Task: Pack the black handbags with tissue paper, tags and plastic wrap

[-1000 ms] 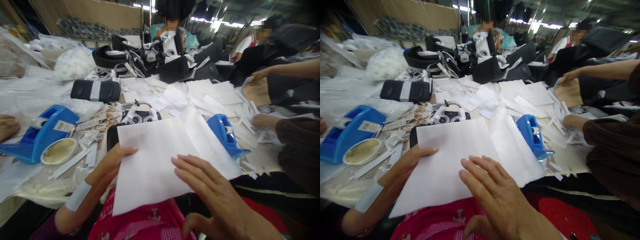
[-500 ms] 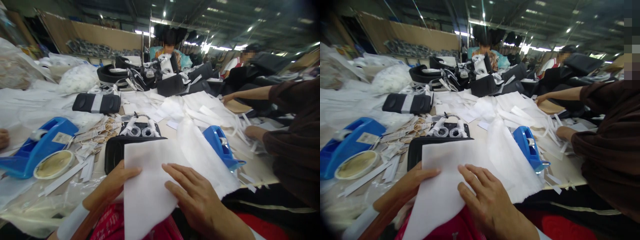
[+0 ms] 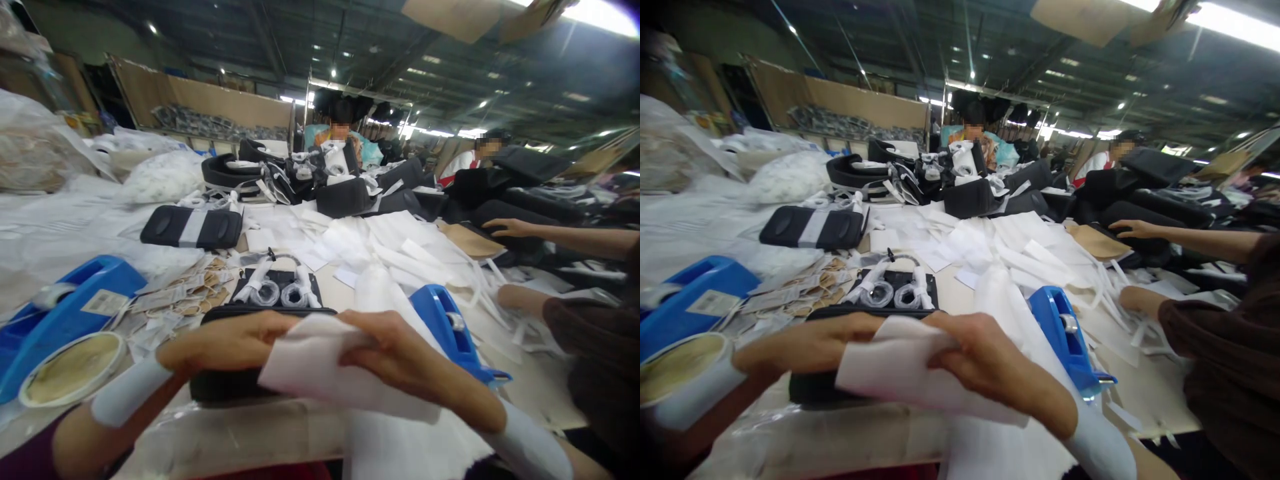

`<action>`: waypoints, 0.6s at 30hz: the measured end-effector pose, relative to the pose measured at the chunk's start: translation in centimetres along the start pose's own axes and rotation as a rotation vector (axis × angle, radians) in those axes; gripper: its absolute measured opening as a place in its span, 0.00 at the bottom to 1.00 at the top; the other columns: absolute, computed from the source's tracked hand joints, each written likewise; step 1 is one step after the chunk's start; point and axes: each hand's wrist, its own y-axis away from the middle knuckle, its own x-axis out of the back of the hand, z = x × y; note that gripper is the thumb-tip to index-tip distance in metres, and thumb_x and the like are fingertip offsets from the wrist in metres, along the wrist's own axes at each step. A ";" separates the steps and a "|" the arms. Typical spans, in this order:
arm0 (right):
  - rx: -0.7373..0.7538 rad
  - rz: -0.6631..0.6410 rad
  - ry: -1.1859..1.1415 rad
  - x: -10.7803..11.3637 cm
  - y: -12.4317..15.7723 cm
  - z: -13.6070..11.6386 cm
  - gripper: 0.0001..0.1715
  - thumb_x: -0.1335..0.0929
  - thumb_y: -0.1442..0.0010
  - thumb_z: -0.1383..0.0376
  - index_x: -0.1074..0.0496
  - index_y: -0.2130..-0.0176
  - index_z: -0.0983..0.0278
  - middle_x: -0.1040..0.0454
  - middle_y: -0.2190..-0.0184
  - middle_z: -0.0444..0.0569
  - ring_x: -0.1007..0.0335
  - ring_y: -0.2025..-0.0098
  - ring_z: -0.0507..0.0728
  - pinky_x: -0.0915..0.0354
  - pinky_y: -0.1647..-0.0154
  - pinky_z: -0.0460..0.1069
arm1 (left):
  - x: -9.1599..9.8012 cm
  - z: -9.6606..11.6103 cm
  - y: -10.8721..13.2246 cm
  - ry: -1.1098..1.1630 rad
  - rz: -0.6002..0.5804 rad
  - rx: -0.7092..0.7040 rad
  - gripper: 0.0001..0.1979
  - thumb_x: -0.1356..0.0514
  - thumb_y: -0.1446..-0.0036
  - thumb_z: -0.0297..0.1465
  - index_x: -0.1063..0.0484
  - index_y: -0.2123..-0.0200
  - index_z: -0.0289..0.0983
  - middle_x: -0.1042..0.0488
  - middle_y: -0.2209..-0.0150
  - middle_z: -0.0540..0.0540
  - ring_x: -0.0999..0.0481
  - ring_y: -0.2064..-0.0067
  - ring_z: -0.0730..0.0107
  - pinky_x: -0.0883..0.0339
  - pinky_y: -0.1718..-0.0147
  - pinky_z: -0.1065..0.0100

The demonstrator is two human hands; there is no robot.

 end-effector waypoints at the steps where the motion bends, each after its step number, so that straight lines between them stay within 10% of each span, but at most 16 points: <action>1: -0.051 0.061 0.010 1.1 -0.9 1.0 0.06 0.32 0.43 0.67 0.26 0.62 0.61 0.24 0.69 0.40 0.29 0.67 0.51 0.36 0.65 0.44 | 1.5 0.2 -1.1 -0.068 0.014 -0.026 0.14 0.39 0.45 0.38 0.22 0.58 0.39 0.22 0.55 0.46 0.24 0.53 0.57 0.32 0.55 0.66; 5: -0.231 0.249 0.044 5.3 -4.7 6.3 0.10 0.29 0.49 0.62 0.27 0.64 0.64 0.25 0.71 0.42 0.29 0.68 0.55 0.37 0.68 0.45 | 6.1 -1.7 -6.8 -0.571 0.426 0.057 0.19 0.46 0.43 0.39 0.25 0.57 0.32 0.22 0.58 0.39 0.24 0.55 0.55 0.34 0.55 0.64; 9: -0.351 0.180 0.213 5.9 -7.9 10.9 0.17 0.28 0.52 0.63 0.26 0.61 0.64 0.23 0.68 0.45 0.27 0.64 0.58 0.36 0.66 0.47 | 5.9 -5.4 -11.4 -0.780 0.467 0.366 0.32 0.44 0.47 0.51 0.31 0.56 0.25 0.23 0.62 0.30 0.23 0.59 0.46 0.33 0.63 0.61; 18: -0.287 -0.036 0.666 1.1 -9.2 10.8 0.36 0.30 0.47 0.65 0.39 0.40 0.60 0.24 0.54 0.54 0.27 0.53 0.64 0.36 0.59 0.51 | 3.8 -9.4 -13.3 -0.665 0.515 0.314 0.51 0.34 0.59 0.48 0.49 0.38 0.28 0.30 0.50 0.22 0.30 0.48 0.31 0.37 0.53 0.51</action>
